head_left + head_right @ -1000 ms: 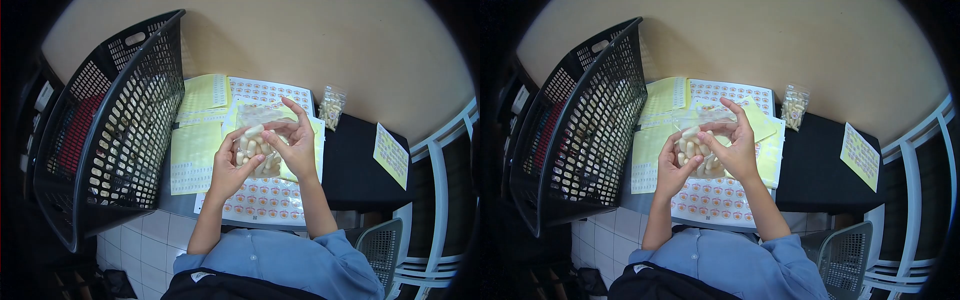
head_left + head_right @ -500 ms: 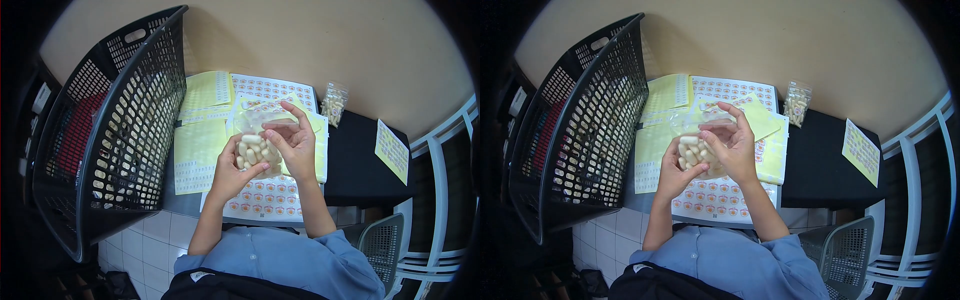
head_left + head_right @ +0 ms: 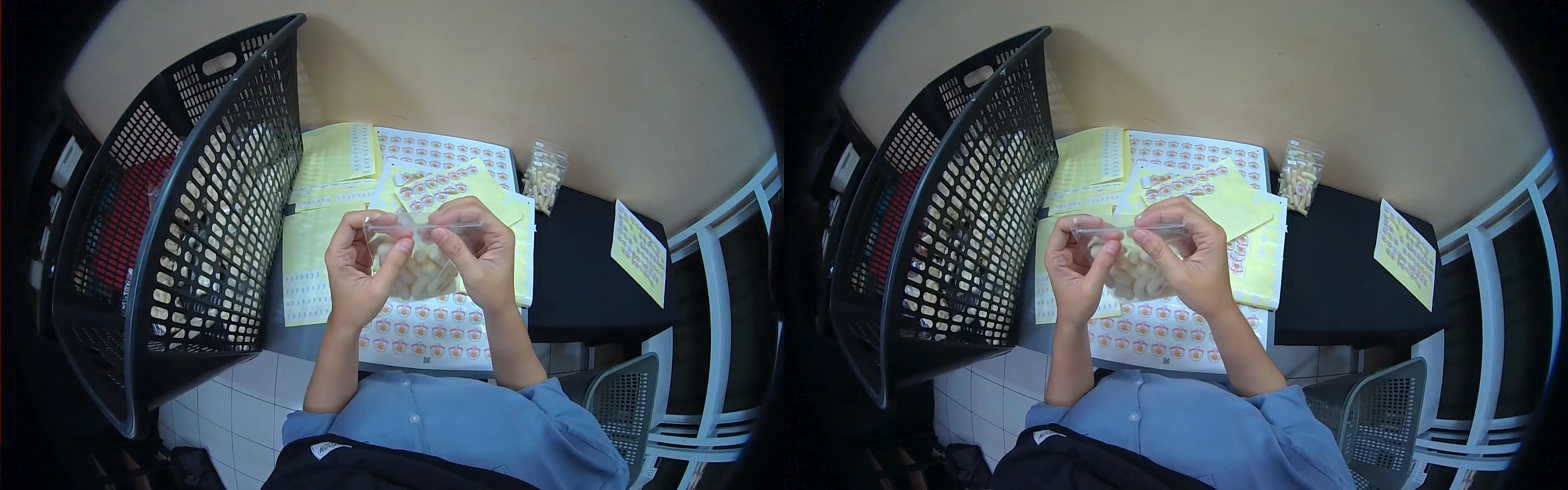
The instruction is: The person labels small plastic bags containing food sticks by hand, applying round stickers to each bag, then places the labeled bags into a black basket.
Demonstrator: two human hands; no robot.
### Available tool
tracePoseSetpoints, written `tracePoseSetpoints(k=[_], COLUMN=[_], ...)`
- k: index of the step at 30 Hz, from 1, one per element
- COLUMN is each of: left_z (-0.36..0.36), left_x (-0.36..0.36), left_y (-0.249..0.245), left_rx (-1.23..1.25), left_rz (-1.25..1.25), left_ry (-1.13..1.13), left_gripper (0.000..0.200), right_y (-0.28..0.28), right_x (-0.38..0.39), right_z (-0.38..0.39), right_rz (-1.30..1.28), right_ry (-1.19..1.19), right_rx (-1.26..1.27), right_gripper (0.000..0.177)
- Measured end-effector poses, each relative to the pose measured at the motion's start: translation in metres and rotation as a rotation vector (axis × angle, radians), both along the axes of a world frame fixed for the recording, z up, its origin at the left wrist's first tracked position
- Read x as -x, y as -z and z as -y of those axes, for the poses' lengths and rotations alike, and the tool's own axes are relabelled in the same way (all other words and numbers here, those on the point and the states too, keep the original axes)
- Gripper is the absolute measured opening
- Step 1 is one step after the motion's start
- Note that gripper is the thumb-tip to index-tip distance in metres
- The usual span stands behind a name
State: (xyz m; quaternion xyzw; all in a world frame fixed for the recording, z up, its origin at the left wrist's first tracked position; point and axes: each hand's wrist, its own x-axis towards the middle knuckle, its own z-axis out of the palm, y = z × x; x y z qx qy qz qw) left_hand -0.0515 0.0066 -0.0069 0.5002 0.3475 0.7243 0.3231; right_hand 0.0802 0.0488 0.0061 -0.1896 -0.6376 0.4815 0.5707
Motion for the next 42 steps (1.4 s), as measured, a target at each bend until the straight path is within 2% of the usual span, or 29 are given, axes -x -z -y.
tracePoseSetpoints(k=[2, 5, 11, 21, 36, 42], left_z=[0.0, -0.003, -0.007, 0.005, 0.025, 0.026], left_x=[-0.001, -0.001, -0.008, -0.014, -0.025, -0.025], left_y=[-0.011, -0.016, -0.018, -0.025, -0.028, -0.027], left_rx=[-0.059, -0.009, -0.059, -0.026, 0.007, -0.057], left_rz=[-0.017, -0.056, -0.067, -0.037, -0.04, -0.033], left_ry=[0.042, 0.024, -0.058, -0.031, -0.146, -0.168], left_gripper=[0.031, 0.031, 0.032, 0.032, 0.032, 0.032], right_y=[-0.003, -0.007, -0.01, -0.01, -0.009, -0.01], right_x=[-0.001, -0.002, -0.004, -0.006, -0.002, 0.002], right_z=[0.002, 0.0, -0.001, 0.005, 0.023, 0.025], right_rz=[-0.024, 0.024, 0.004, -0.033, -0.082, -0.105], right_ry=[-0.043, -0.044, -0.028, -0.041, 0.004, 0.017], right_rx=[0.09, 0.045, 0.026, 0.0, -0.049, -0.055], right_gripper=[0.009, 0.011, 0.01, 0.011, 0.011, 0.011])
